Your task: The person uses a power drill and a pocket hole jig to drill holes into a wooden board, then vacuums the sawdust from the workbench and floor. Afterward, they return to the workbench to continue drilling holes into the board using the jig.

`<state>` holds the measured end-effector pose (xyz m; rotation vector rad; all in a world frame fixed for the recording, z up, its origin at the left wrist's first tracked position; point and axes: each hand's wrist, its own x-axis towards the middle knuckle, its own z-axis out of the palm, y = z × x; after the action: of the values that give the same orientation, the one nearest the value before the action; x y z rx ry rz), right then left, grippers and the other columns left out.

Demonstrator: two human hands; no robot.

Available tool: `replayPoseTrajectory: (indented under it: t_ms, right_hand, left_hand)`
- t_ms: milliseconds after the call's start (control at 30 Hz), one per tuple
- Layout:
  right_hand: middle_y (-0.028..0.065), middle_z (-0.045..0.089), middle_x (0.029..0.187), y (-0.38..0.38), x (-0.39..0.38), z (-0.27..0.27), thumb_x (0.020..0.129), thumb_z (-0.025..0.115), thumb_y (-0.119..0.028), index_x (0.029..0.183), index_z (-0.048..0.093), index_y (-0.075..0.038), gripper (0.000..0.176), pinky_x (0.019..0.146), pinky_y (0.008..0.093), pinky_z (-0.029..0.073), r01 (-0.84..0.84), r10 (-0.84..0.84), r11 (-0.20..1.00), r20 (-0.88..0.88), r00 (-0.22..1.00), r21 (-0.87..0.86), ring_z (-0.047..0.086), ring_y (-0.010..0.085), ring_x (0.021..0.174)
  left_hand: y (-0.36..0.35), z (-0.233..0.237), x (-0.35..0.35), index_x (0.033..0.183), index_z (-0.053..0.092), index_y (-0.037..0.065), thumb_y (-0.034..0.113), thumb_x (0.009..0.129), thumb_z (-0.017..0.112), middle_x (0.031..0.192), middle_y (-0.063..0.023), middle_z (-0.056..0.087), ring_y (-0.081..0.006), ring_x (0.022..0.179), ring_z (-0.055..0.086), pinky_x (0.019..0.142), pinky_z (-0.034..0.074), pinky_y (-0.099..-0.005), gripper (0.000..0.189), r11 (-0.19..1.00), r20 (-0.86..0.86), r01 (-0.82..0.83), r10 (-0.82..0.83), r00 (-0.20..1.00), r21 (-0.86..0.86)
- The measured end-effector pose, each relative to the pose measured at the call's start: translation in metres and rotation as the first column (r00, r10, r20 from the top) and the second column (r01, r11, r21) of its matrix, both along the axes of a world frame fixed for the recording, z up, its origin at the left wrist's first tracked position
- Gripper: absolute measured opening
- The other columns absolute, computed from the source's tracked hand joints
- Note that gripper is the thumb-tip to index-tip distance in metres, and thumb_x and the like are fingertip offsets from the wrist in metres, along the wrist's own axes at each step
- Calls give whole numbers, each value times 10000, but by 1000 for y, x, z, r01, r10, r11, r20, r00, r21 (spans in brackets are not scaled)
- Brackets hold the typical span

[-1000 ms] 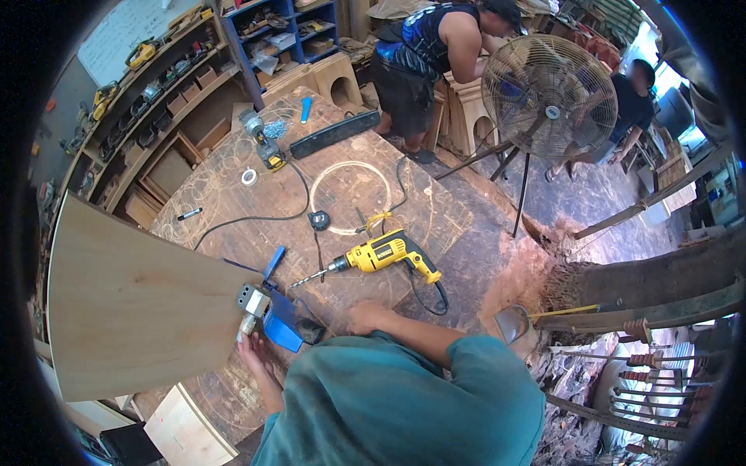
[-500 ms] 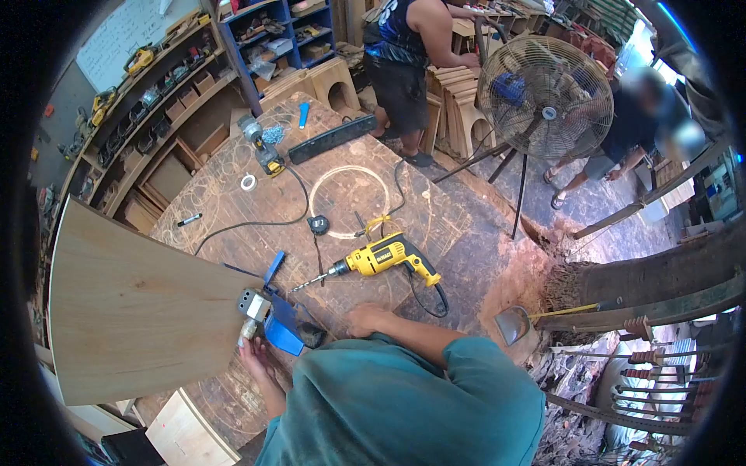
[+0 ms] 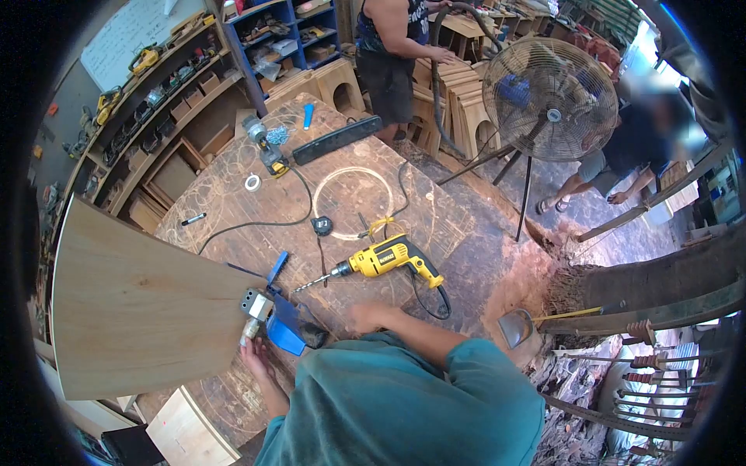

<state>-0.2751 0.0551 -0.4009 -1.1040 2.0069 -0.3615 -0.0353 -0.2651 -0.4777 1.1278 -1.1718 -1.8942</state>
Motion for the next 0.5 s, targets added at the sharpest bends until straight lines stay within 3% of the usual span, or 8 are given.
replayPoseTrajectory:
  t_ms: [267,333,367,433,500]
  right_hand:
    - [210,677,1197,15,-41,58,902,629,-492,1359,594,-148,573,951,503,503,49,-54,996,-67,996,-71,633,416,1102]
    - [187,694,1161,23,-53,51,898,623,-416,1237,672,-126,449,910,479,523,168,-194,949,-73,978,-267,657,387,1059]
    - [187,694,1161,28,-61,54,898,623,-416,1237,672,-126,449,910,479,523,157,-181,951,-69,981,-267,657,387,1059]
    - [175,710,1110,35,-85,64,895,631,-408,1186,706,-136,405,898,461,527,297,-301,885,46,953,-359,671,371,1027]
    - [173,717,1071,45,-105,69,893,630,-397,1170,715,-138,388,888,446,530,393,-425,822,14,905,-412,679,364,1010]
  left_hand:
    - [4,5,-2,1267,577,110,363,986,649,1098,1,664,-121,950,631,765,466,-273,385,1000,20,-16,16,1000,-4]
    - [7,12,-6,1276,576,102,353,990,643,1111,1,664,-123,939,635,757,469,-276,386,999,59,-33,33,998,4]
    - [6,10,-4,1276,576,102,353,990,643,1111,1,664,-123,939,635,757,469,-276,386,999,64,-46,46,997,3]
    - [2,4,-1,1290,571,98,340,995,636,1129,-1,664,-128,966,638,783,466,-293,387,1000,54,9,-8,998,-14]
    - [2,5,0,1296,569,96,328,996,634,1135,-2,664,-132,979,641,796,465,-299,385,1000,72,-13,13,997,-6]
